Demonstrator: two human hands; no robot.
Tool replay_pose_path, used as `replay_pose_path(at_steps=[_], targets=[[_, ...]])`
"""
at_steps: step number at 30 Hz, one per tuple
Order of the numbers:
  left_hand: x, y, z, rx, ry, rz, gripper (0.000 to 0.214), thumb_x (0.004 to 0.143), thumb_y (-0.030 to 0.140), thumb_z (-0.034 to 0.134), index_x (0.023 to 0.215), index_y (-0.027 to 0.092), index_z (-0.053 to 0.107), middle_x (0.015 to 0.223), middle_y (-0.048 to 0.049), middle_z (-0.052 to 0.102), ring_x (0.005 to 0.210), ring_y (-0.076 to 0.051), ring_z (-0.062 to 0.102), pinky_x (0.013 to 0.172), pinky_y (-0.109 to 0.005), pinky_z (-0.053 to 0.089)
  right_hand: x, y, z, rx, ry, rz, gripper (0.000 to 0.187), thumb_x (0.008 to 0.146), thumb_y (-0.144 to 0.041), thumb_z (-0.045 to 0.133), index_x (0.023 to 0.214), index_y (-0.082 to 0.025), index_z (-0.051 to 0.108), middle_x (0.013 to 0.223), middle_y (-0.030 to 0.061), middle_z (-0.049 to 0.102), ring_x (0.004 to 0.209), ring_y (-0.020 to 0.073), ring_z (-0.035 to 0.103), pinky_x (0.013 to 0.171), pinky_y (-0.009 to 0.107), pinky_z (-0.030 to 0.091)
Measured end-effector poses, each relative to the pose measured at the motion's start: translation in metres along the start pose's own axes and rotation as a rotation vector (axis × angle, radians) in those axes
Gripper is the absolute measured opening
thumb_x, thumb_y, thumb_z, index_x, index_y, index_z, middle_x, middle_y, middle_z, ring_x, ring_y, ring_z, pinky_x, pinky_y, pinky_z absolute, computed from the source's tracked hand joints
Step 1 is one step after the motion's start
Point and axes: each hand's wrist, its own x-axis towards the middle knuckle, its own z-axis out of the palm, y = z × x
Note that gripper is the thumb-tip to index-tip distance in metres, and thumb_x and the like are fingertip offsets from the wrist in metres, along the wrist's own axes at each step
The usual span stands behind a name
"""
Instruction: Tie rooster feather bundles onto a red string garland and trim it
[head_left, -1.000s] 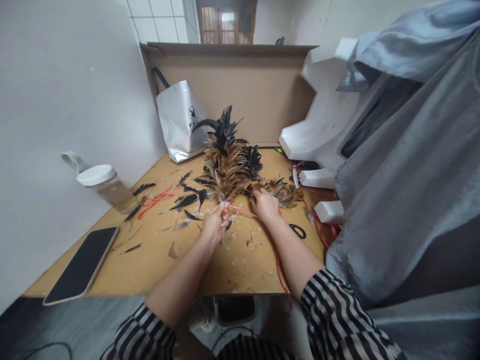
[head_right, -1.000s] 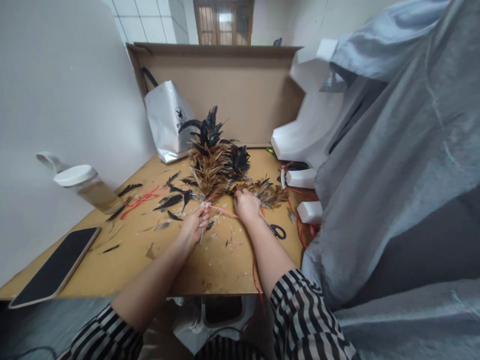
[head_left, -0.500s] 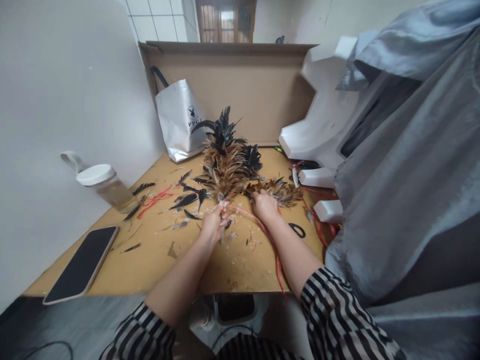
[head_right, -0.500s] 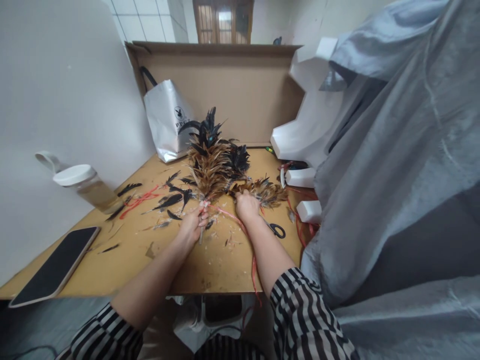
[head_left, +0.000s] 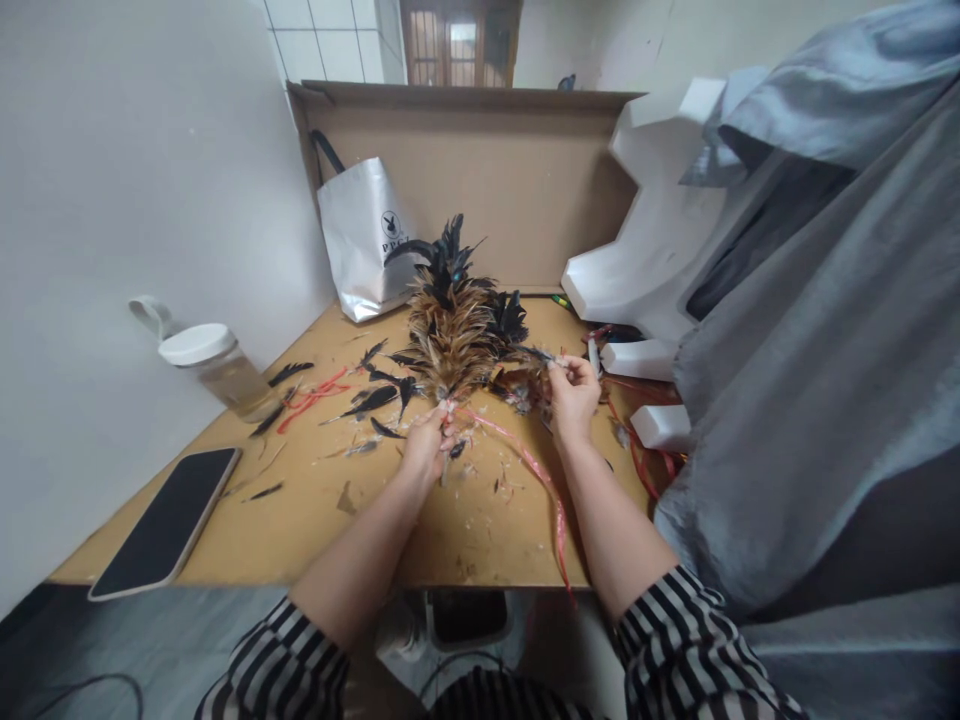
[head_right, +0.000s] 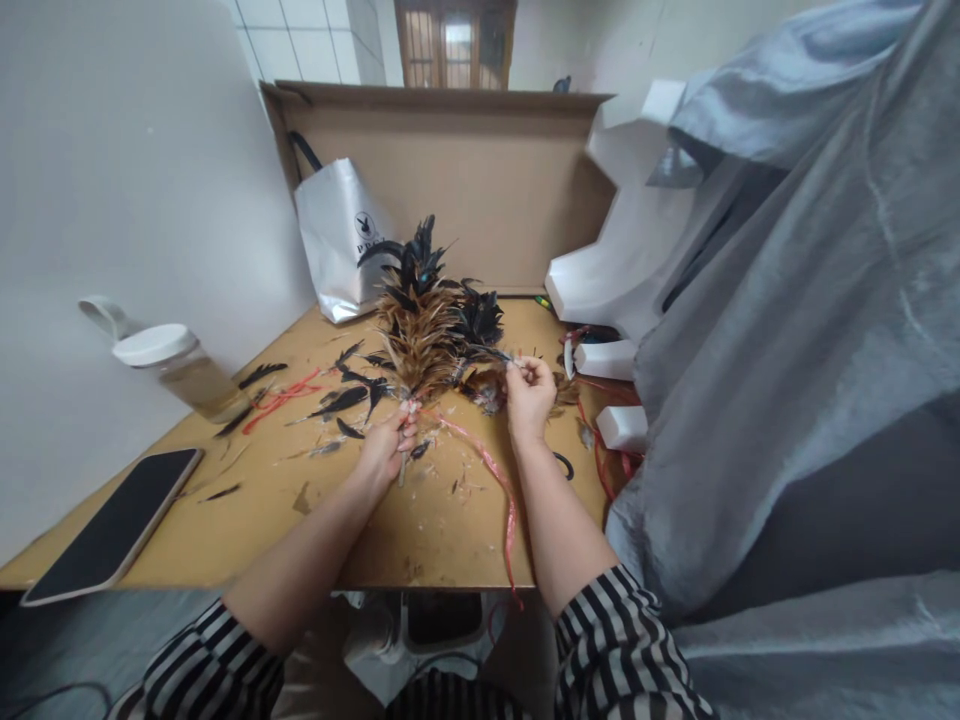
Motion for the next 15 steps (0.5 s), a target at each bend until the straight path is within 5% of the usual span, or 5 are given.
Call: replay_pose_path(at_steps=[4,10,15], targets=[[0.001,-0.002,-0.001,0.04,0.024,0.039,0.023,0.067,0.026,0.07,0.071,0.01,0.054,0.056,0.0039,0.043,0.04,-0.001,0.031,0.031,-0.012,0.013,-0.025,-0.022,0.01,0.046,-0.096,-0.122,0.021,0.076,-0.034,0.058,0.09,-0.018,0.055,0.072,-0.0009,0.058,0.055,0.0099,0.055,0.054,0.023,0.047],[0.0,-0.005,0.002,0.147,0.023,0.093,0.025,0.067,0.031,0.07,0.067,0.011,0.054,0.051,0.0047,0.043,0.039,-0.001,0.03,0.033,-0.013,0.013,-0.068,-0.033,0.024,-0.191,-0.531,-0.324,0.028,0.079,-0.026,0.055,0.105,-0.02,0.061,0.098,0.0058,0.067,0.082,0.0156,0.064,0.078,0.028,0.049],[-0.001,-0.006,0.003,0.16,0.061,0.128,0.026,0.067,0.033,0.068,0.065,0.013,0.053,0.046,0.0063,0.041,0.037,-0.002,0.029,0.035,-0.014,0.015,-0.084,-0.025,0.033,-0.282,-0.691,-0.153,0.031,0.077,-0.033,0.057,0.105,-0.022,0.063,0.099,0.0058,0.068,0.087,0.0182,0.064,0.081,0.03,0.048]])
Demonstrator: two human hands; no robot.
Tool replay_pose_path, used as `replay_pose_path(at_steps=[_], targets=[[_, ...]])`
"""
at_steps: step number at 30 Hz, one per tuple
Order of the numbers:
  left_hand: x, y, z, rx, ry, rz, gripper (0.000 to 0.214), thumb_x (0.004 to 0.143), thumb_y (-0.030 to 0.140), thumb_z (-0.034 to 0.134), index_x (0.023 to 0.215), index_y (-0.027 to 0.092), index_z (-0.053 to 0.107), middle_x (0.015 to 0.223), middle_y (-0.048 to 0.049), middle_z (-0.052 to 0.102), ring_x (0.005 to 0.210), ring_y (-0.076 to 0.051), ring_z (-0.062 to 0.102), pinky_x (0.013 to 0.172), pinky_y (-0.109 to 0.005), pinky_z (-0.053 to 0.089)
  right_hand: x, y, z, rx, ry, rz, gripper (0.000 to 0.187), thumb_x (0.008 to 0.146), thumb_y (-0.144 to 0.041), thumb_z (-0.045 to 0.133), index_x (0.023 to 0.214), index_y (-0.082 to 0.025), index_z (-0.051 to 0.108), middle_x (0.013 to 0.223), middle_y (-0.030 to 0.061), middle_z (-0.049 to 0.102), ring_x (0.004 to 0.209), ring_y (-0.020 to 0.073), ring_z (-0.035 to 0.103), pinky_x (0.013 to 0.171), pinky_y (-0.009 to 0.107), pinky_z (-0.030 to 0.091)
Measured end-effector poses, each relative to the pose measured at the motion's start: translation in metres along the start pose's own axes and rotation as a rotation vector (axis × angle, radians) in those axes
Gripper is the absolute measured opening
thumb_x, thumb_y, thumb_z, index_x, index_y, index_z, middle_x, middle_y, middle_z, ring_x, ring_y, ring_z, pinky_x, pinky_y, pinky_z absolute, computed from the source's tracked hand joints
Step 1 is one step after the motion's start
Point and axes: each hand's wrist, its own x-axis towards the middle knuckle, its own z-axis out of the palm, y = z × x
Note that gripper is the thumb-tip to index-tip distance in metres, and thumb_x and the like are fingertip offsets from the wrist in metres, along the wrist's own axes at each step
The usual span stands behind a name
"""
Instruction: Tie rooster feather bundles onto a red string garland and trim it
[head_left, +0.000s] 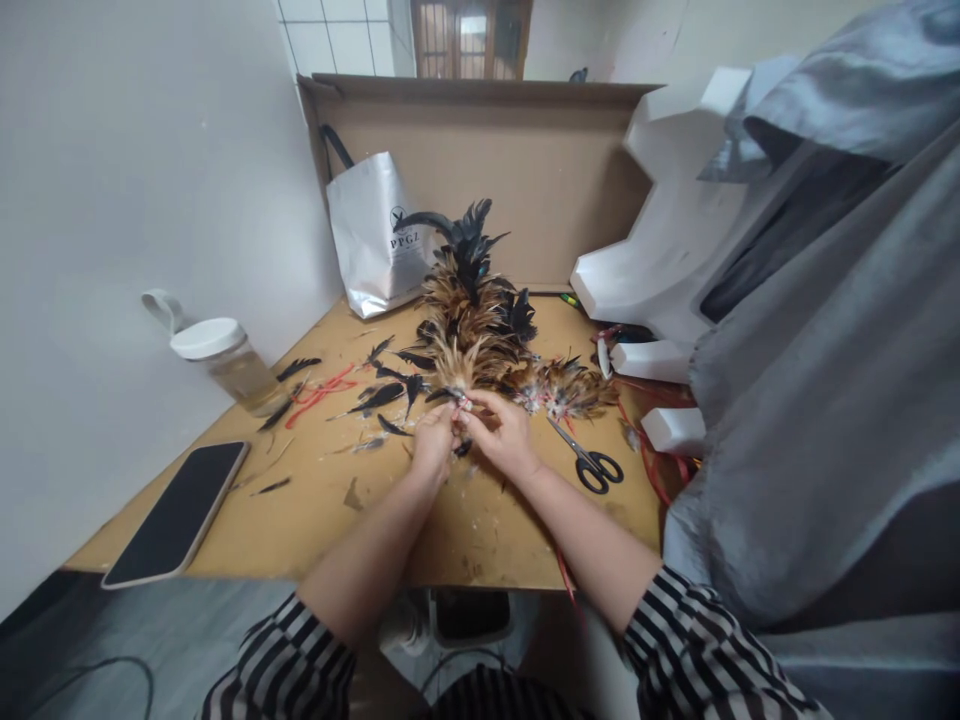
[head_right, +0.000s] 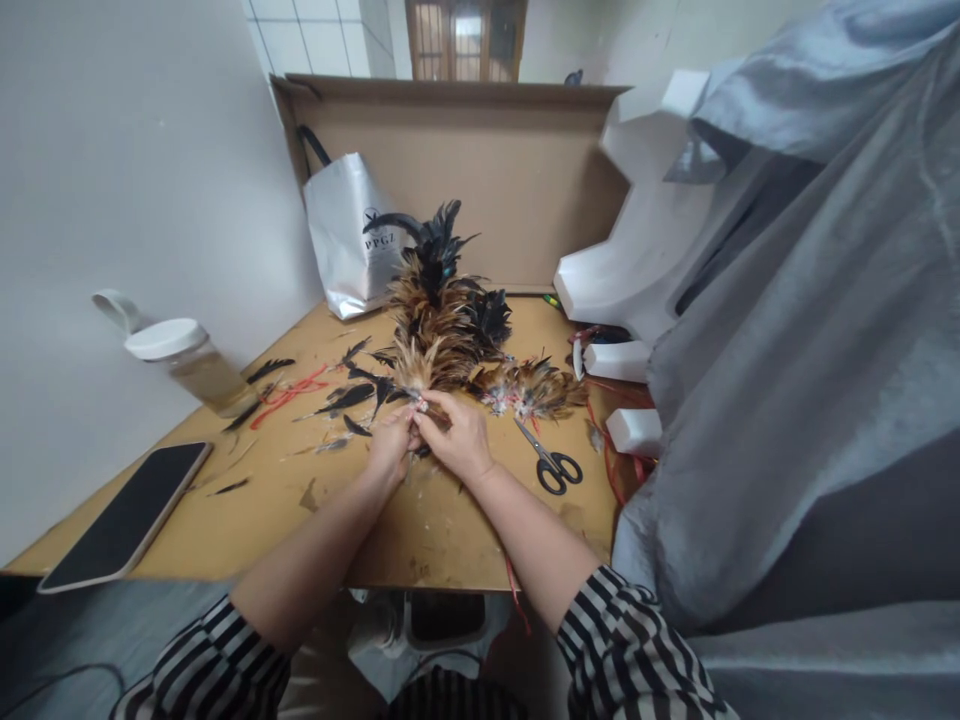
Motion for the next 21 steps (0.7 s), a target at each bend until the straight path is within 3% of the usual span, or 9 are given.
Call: replay_pose_path(at_steps=[4,7,10,14,16,21], targets=[[0.0,0.0,0.002,0.046,0.061,-0.003,0.027,0.066,0.03,0.068,0.057,0.013,0.048,0.045,0.0039,0.044,0.037,-0.003,0.035,0.036,-0.015,0.017,0.005,0.009,0.012,0.363,0.096,0.198,0.024,0.073,-0.038,0.061,0.087,-0.019,0.063,0.081,0.0047,0.068,0.073,0.0165,0.063,0.071,0.029,0.05],[0.0,0.0,0.002,0.069,0.05,-0.012,0.025,0.066,0.027,0.066,0.054,0.013,0.049,0.044,0.0034,0.044,0.037,-0.003,0.034,0.036,-0.015,0.018,0.011,0.018,0.014,0.5,0.079,0.318,0.024,0.067,-0.036,0.065,0.081,-0.018,0.059,0.069,0.002,0.065,0.063,0.0145,0.061,0.065,0.027,0.049],[0.0,-0.002,0.002,0.072,0.059,0.0,0.022,0.064,0.025,0.065,0.054,0.013,0.049,0.045,0.003,0.045,0.037,-0.003,0.035,0.036,-0.015,0.019,0.012,0.026,0.012,0.415,0.021,0.332,0.022,0.066,-0.033,0.064,0.079,-0.017,0.059,0.064,0.0006,0.064,0.059,0.0133,0.059,0.061,0.026,0.047],[0.003,-0.006,0.001,0.106,0.092,0.03,0.022,0.063,0.025,0.065,0.054,0.013,0.049,0.044,0.0034,0.045,0.036,-0.004,0.035,0.035,-0.016,0.019,0.012,0.03,0.008,0.107,-0.019,0.245,0.016,0.067,-0.033,0.061,0.07,-0.018,0.065,0.067,0.0018,0.065,0.062,0.0132,0.057,0.061,0.025,0.044],[0.003,-0.007,0.0,0.131,0.071,0.032,0.025,0.064,0.028,0.065,0.053,0.014,0.048,0.042,0.004,0.043,0.035,-0.003,0.033,0.035,-0.016,0.02,0.013,0.028,0.006,0.094,-0.039,0.237,0.015,0.066,-0.032,0.062,0.066,-0.018,0.066,0.068,0.0018,0.066,0.062,0.0131,0.057,0.061,0.024,0.043],[-0.001,-0.004,0.001,0.127,0.0,0.038,0.03,0.063,0.038,0.069,0.061,0.012,0.054,0.045,0.0052,0.043,0.036,-0.002,0.031,0.035,-0.014,0.018,0.019,0.023,-0.003,0.548,-0.058,0.454,0.022,0.055,-0.035,0.072,0.061,-0.016,0.062,0.059,0.0013,0.064,0.054,0.0115,0.055,0.054,0.023,0.041]])
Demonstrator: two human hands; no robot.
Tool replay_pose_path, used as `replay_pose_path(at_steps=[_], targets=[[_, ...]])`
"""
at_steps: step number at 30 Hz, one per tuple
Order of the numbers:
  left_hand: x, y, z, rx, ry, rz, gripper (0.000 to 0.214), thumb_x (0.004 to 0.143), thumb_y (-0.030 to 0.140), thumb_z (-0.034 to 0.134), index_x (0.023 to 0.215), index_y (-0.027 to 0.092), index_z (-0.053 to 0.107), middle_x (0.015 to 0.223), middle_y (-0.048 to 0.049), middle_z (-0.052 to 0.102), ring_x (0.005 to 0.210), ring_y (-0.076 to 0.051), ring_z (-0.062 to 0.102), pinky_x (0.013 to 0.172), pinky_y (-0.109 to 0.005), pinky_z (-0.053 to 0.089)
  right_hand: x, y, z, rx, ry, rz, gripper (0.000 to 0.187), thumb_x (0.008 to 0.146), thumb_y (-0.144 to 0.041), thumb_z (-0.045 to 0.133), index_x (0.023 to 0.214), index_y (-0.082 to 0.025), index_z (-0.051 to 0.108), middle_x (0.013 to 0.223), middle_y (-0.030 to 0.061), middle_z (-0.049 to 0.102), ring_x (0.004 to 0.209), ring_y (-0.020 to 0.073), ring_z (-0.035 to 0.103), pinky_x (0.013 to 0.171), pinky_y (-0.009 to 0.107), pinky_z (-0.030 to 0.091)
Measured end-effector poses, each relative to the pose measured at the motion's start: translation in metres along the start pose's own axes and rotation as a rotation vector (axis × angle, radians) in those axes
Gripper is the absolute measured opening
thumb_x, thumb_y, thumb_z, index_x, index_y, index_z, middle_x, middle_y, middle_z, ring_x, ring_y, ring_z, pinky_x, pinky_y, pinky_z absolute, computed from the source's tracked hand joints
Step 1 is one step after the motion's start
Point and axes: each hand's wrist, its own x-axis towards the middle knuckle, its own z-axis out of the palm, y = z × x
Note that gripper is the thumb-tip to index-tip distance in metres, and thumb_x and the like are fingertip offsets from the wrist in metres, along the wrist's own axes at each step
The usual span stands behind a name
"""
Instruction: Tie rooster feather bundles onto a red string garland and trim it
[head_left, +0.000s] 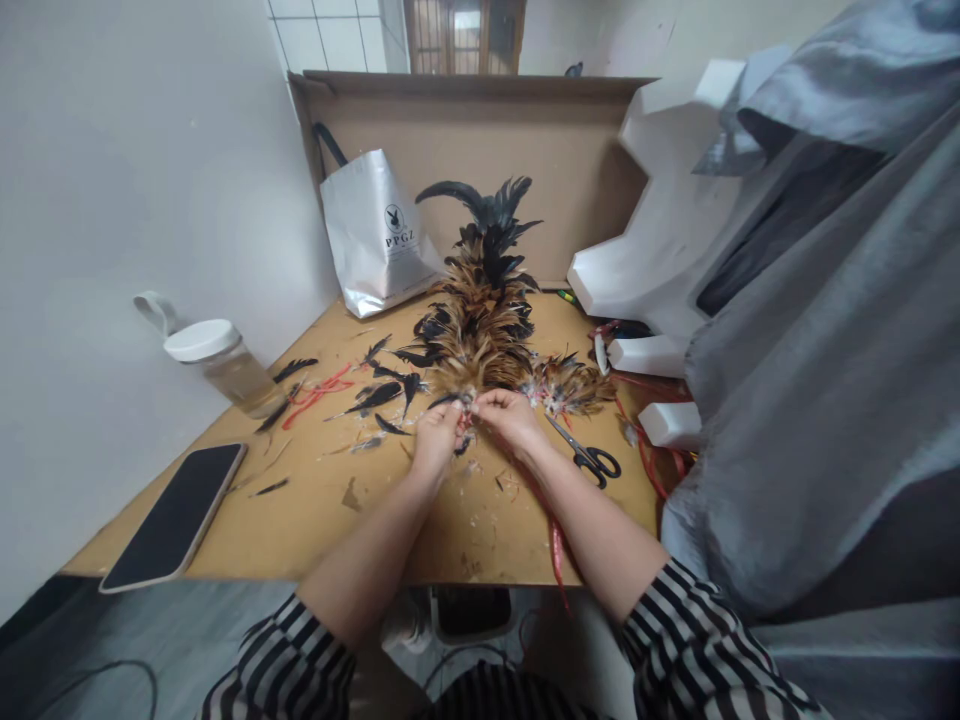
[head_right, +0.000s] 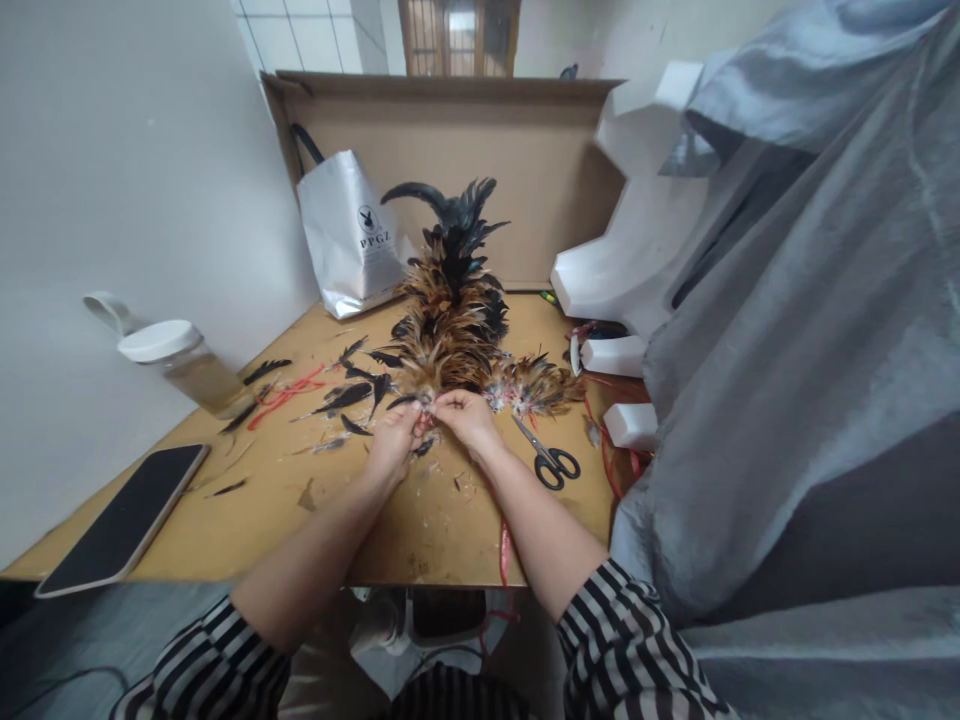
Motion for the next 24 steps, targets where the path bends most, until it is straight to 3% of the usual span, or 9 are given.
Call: replay_pose_path(at_steps=[3,5,11,16,19,24], targets=[[-0.002,0.004,0.001,-0.041,-0.063,-0.015,0.033,0.062,0.04,0.07,0.077,0.011,0.062,0.049,0.0057,0.044,0.037,-0.002,0.029,0.034,-0.014,0.015,0.0,-0.007,-0.005,0.169,-0.003,0.123,0.027,0.053,-0.037,0.075,0.064,-0.014,0.065,0.062,0.0035,0.065,0.051,0.0098,0.053,0.047,0.021,0.037],[-0.002,0.005,0.001,-0.063,-0.069,-0.02,0.034,0.062,0.04,0.071,0.078,0.011,0.062,0.051,0.0049,0.045,0.038,-0.002,0.029,0.034,-0.014,0.014,-0.003,-0.01,-0.007,0.19,-0.03,0.157,0.029,0.053,-0.037,0.076,0.067,-0.014,0.067,0.066,0.0047,0.066,0.052,0.0098,0.054,0.048,0.021,0.037],[0.0,0.002,0.0,-0.064,-0.083,-0.027,0.031,0.062,0.038,0.071,0.071,0.011,0.06,0.048,0.0053,0.042,0.037,-0.002,0.028,0.034,-0.014,0.013,-0.007,-0.013,-0.004,0.041,-0.129,0.006,0.023,0.056,-0.036,0.073,0.062,-0.015,0.067,0.064,0.0031,0.066,0.061,0.0148,0.059,0.061,0.026,0.044],[-0.003,0.002,0.002,-0.047,-0.118,-0.035,0.025,0.063,0.033,0.069,0.069,0.011,0.058,0.05,0.0037,0.046,0.037,-0.002,0.029,0.033,-0.015,0.012,-0.003,-0.008,-0.008,-0.158,-0.137,-0.081,0.021,0.061,-0.037,0.069,0.063,-0.016,0.068,0.066,0.0028,0.067,0.062,0.0149,0.058,0.064,0.026,0.044],[-0.006,0.003,0.003,-0.03,-0.126,-0.026,0.024,0.066,0.033,0.067,0.066,0.011,0.057,0.051,0.0026,0.047,0.037,-0.002,0.029,0.034,-0.016,0.013,-0.001,-0.005,-0.01,-0.163,-0.158,-0.054,0.023,0.062,-0.039,0.069,0.06,-0.016,0.067,0.063,0.0027,0.066,0.062,0.0145,0.058,0.065,0.026,0.045],[-0.006,0.002,0.002,-0.017,-0.16,-0.019,0.027,0.067,0.037,0.067,0.069,0.011,0.058,0.053,0.0015,0.048,0.038,-0.002,0.03,0.034,-0.016,0.013,0.001,0.001,-0.009,0.024,-0.217,0.061,0.027,0.055,-0.039,0.074,0.063,-0.015,0.065,0.062,0.0022,0.065,0.061,0.0137,0.058,0.064,0.026,0.045]])
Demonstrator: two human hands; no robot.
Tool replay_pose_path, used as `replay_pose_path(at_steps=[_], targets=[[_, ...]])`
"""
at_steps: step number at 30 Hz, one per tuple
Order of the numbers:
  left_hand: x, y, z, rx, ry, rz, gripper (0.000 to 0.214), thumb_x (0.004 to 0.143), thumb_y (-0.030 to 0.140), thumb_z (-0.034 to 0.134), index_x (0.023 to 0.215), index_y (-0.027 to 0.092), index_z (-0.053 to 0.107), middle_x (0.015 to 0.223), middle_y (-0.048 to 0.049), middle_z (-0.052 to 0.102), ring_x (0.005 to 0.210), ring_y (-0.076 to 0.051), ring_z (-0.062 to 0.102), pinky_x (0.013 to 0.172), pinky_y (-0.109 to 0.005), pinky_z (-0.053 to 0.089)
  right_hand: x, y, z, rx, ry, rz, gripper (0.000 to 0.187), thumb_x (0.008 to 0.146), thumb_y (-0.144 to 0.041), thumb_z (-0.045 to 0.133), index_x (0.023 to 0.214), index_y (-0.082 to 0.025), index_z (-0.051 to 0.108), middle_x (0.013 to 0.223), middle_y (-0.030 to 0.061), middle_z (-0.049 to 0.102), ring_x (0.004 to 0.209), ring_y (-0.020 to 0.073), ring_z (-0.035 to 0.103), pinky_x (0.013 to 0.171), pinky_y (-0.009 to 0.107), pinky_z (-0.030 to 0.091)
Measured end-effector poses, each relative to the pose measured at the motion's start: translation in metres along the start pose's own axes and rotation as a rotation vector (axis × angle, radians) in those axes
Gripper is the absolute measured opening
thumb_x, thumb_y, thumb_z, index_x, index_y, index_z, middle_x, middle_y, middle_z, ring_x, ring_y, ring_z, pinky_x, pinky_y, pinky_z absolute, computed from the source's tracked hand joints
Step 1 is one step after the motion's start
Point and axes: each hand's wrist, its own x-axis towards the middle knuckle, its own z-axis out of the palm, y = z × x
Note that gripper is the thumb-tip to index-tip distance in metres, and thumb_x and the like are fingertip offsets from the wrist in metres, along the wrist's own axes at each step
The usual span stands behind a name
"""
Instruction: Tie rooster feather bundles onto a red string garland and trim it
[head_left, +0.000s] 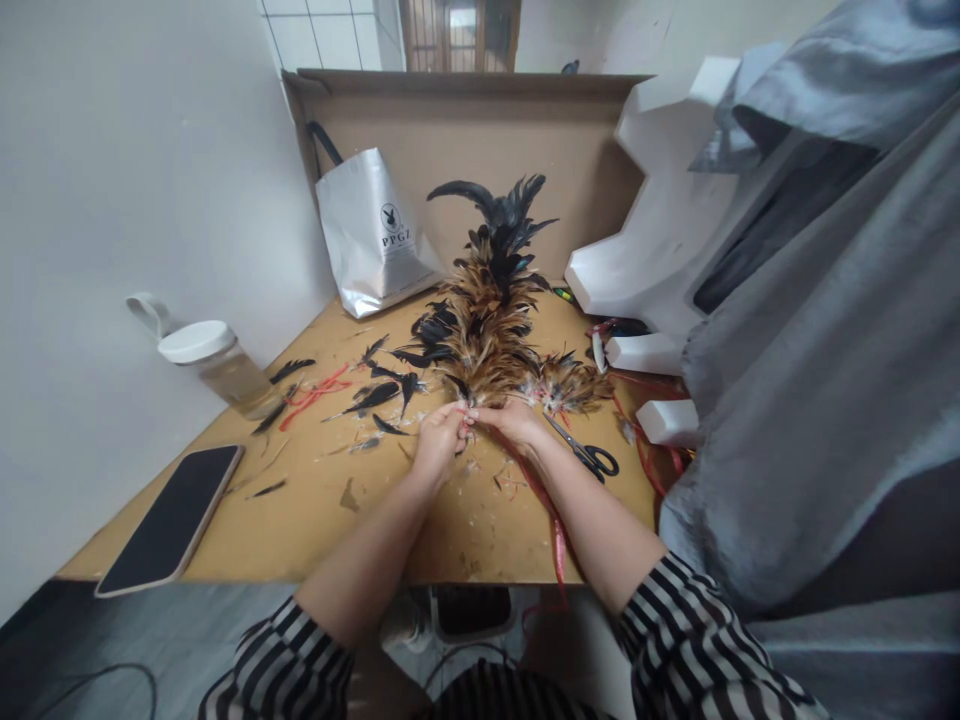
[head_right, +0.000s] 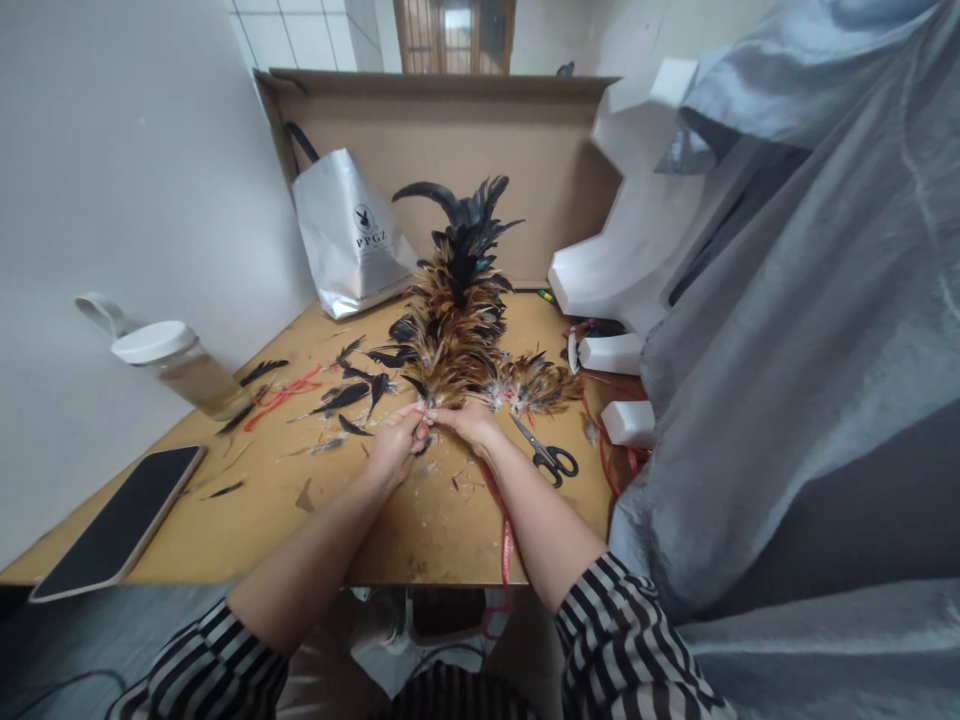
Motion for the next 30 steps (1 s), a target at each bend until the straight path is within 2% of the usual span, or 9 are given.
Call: replay_pose_path(at_steps=[5,11,15,17,20,26,30], targets=[[0.0,-0.002,0.0,0.032,-0.011,0.004,0.031,0.067,0.041,0.067,0.068,0.012,0.058,0.051,0.0029,0.045,0.038,-0.002,0.028,0.034,-0.016,0.013,-0.003,-0.008,0.005,0.097,0.034,0.082,0.028,0.049,-0.033,0.079,0.056,-0.015,0.059,0.052,-0.0008,0.058,0.045,0.0072,0.046,0.044,0.021,0.033],[0.001,-0.005,-0.001,0.06,-0.013,0.027,0.035,0.067,0.046,0.067,0.062,0.013,0.054,0.047,0.0052,0.039,0.038,-0.002,0.028,0.035,-0.016,0.015,-0.008,-0.018,0.007,0.096,0.122,0.13,0.028,0.047,-0.028,0.08,0.055,-0.015,0.055,0.048,-0.0034,0.053,0.039,0.0042,0.035,0.038,0.02,0.021],[0.002,-0.006,-0.001,0.04,-0.021,0.039,0.037,0.067,0.046,0.067,0.06,0.014,0.051,0.046,0.0061,0.037,0.038,-0.002,0.026,0.036,-0.016,0.014,-0.005,-0.013,0.001,0.082,0.063,0.145,0.03,0.048,-0.031,0.078,0.06,-0.014,0.057,0.049,-0.0051,0.051,0.039,0.0024,0.03,0.038,0.019,0.013],[0.001,-0.005,-0.001,0.031,-0.022,0.031,0.038,0.067,0.046,0.067,0.058,0.014,0.05,0.045,0.0065,0.036,0.037,-0.002,0.024,0.036,-0.016,0.013,-0.004,-0.011,0.0,0.088,0.044,0.148,0.031,0.048,-0.031,0.078,0.06,-0.014,0.055,0.047,-0.0063,0.048,0.039,0.0021,0.03,0.039,0.019,0.013],[0.0,-0.003,0.0,0.026,-0.018,0.037,0.036,0.066,0.046,0.067,0.06,0.014,0.051,0.047,0.006,0.037,0.038,-0.002,0.026,0.035,-0.016,0.013,-0.003,-0.01,-0.001,0.124,0.105,0.135,0.033,0.046,-0.032,0.078,0.059,-0.015,0.052,0.044,-0.0084,0.044,0.038,0.0019,0.027,0.04,0.018,0.014],[0.001,-0.006,-0.002,0.096,-0.042,0.031,0.035,0.071,0.048,0.061,0.066,0.013,0.056,0.048,0.0052,0.041,0.037,-0.002,0.025,0.035,-0.016,0.013,-0.003,-0.008,-0.002,0.12,0.076,0.062,0.031,0.051,-0.033,0.075,0.068,-0.013,0.06,0.057,-0.0001,0.059,0.046,0.0065,0.044,0.04,0.019,0.018],[0.002,-0.007,-0.003,0.123,-0.058,0.053,0.036,0.073,0.048,0.059,0.065,0.014,0.055,0.047,0.0057,0.039,0.037,-0.003,0.025,0.035,-0.016,0.014,-0.004,-0.008,0.0,0.12,0.099,0.054,0.03,0.05,-0.034,0.076,0.067,-0.013,0.061,0.056,0.0003,0.06,0.044,0.0067,0.043,0.041,0.02,0.019]])
